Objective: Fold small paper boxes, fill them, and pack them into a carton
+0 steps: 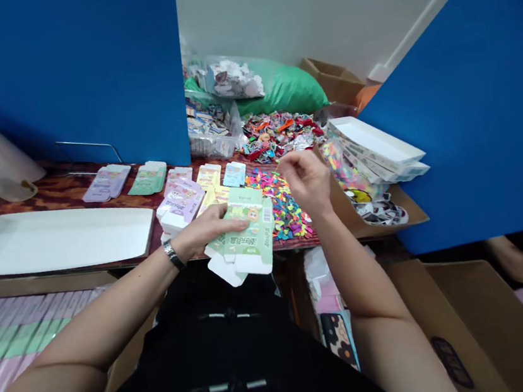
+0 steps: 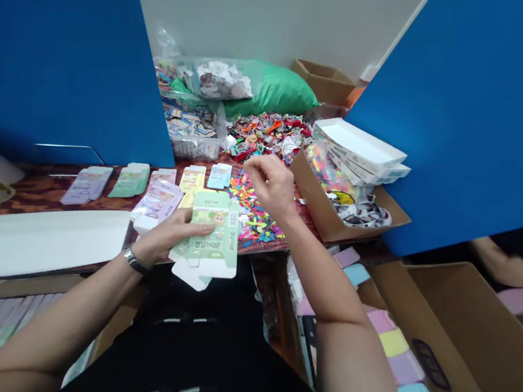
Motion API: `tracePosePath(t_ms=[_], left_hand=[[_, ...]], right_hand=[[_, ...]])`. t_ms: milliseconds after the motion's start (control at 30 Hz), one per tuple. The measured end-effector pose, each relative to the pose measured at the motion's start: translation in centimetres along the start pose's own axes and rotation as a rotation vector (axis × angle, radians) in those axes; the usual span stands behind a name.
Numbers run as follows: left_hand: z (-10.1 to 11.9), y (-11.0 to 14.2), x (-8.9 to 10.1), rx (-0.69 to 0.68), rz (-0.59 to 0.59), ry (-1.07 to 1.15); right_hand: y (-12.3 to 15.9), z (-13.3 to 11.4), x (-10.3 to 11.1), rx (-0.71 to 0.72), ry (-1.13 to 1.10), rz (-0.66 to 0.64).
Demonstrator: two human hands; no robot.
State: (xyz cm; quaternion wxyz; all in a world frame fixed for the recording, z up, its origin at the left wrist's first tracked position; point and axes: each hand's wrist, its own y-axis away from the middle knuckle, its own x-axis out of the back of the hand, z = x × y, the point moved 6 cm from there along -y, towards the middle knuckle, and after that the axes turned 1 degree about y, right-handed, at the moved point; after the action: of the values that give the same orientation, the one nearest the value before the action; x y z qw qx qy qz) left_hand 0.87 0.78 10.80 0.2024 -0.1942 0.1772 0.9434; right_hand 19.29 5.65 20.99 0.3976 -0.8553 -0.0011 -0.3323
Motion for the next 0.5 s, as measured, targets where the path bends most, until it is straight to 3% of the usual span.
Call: tracePosePath(t_ms=[67, 133, 267, 333, 400, 467, 500], left_hand=[[1.3, 0.1, 1.2, -0.070, 0.123, -0.018], [2.1, 0.2, 1.6, -0.105, 0.165, -0.070], [0.7, 0.5, -0.7, -0.090, -0.043, -0.325], [-0.7, 1.0, -1.7, -0.094, -0.129, -0.436], [-1.6, 1.4, -1.7, -0.077, -0.138, -0.398], [-1.4, 1.8, -0.7, -0.076, -0.047, -0.215], [-0.9, 1.9, 0.0, -0.096, 0.013, -0.113]], right_hand=[[0.6, -0.8, -1.2, 0.061, -0.045, -0.209], [0.9, -1.3, -2.4, 0.085, -0.097, -0.331], [-1.4, -2.0, -3.9, 0.115, -0.108, -0.261], [-2.8, -1.4, -2.7, 0.084, -0.095, -0.093], [-2.9, 0.2, -0.1, -0.001, -0.066, 0.056], [-1.0, 2.2, 2.2, -0.082, -0.014, -0.013], [0.8, 3.1, 2.8, -0.115, 0.013, -0.162]])
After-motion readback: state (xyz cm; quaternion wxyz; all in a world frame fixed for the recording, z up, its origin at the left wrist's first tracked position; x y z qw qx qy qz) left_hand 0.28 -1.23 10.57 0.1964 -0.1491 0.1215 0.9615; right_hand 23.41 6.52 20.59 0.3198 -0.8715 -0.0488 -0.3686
